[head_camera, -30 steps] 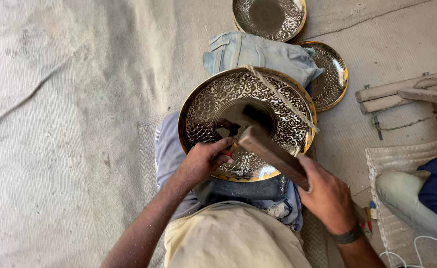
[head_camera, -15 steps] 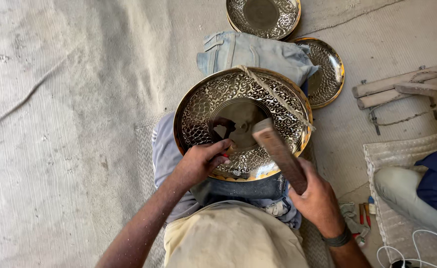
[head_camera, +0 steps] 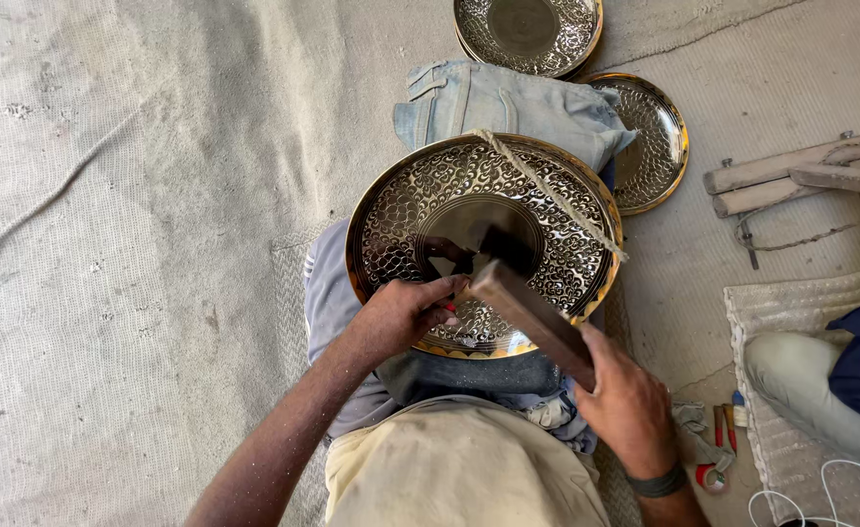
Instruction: The person sits on the floor and uses a hammer and a small punch to create a decorative pattern on a brass plate. They repeatedly strike the punch with the hammer to emboss the metal surface.
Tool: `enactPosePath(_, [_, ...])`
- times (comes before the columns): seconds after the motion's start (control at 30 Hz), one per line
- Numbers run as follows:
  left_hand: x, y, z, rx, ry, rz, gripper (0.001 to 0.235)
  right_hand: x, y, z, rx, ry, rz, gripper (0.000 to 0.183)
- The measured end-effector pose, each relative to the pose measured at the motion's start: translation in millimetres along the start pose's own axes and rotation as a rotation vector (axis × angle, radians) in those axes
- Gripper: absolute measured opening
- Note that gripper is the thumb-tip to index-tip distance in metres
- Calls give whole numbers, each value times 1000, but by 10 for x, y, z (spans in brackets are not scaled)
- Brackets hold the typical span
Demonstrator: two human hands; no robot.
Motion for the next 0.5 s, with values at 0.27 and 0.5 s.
enactPosePath(0.27, [-12,10,10,-4,-72,31,55,-18,14,12,125,-108,92,77])
enactPosePath(0.5, [43,-1,18,3,-58,36,55,28,12,9,13,60,-8,80])
Point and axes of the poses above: each hand's wrist, its own z-axis towards the middle knuckle, its own y-axis out of the back of the hand, x = y × z, the point moved 5 cm from there along z, towards the middle knuckle, and after that the axes turned 15 degrees about -z, right-handed, at the moved point
